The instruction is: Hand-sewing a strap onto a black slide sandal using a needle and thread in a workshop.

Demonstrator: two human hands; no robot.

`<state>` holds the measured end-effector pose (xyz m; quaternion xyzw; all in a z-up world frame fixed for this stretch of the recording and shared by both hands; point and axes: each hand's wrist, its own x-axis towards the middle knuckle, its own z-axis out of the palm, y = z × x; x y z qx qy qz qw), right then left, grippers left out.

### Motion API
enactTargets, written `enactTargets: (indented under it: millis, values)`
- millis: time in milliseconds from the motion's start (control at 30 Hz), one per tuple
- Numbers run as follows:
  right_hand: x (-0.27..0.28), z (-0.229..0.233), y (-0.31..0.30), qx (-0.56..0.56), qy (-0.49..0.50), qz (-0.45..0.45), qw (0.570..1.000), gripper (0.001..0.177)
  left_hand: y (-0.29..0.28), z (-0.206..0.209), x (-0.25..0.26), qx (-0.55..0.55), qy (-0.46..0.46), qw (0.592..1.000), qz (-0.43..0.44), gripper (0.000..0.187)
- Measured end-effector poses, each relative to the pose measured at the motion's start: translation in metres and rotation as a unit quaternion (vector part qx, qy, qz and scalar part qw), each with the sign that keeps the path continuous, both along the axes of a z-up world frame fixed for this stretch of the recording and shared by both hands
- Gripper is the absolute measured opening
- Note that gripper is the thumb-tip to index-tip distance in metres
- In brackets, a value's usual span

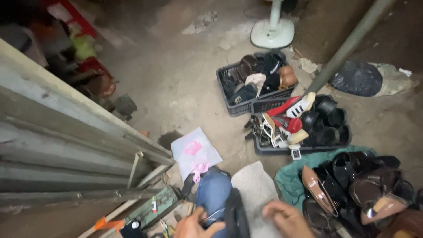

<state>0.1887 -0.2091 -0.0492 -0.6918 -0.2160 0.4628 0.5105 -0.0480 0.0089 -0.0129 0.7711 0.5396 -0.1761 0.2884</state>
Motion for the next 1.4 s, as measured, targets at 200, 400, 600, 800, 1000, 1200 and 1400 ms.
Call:
enactTargets:
  millis: [200, 400, 600, 800, 1000, 1200, 1400]
  values:
    - [-0.016, 0.087, -0.049, 0.351, 0.198, -0.093, 0.91, 0.012, -0.031, 0.037, 0.03, 0.023, -0.179, 0.978, -0.102, 0.066]
    - [-0.037, 0.112, -0.026, 0.039, -0.249, -0.009, 0.968, 0.085, -0.038, 0.038, 0.041, 0.068, -0.216, 0.953, -0.203, 0.072]
    - [-0.034, 0.084, -0.041, -0.108, -0.035, -0.064, 0.991, 0.044, -0.018, 0.04, 0.015, -0.008, -0.205, 0.973, -0.105, 0.039]
    - [-0.039, 0.074, -0.04, -0.136, -0.124, -0.064, 0.981, 0.037, -0.029, 0.039, 0.027, 0.017, -0.369, 0.922, -0.117, 0.013]
    - [-0.053, 0.075, -0.036, 0.028, -0.263, -0.027, 0.964, 0.032, -0.045, 0.016, 0.053, 0.05, -0.347, 0.92, -0.173, 0.034]
    - [-0.063, 0.066, -0.042, -0.055, -0.345, 0.0, 0.937, 0.043, -0.042, 0.045, 0.042, -0.144, -0.351, 0.91, -0.17, 0.013]
    - [-0.066, 0.048, -0.05, -0.142, -0.388, 0.0, 0.911, 0.033, -0.054, 0.048, 0.025, -0.079, -0.379, 0.888, -0.248, 0.011]
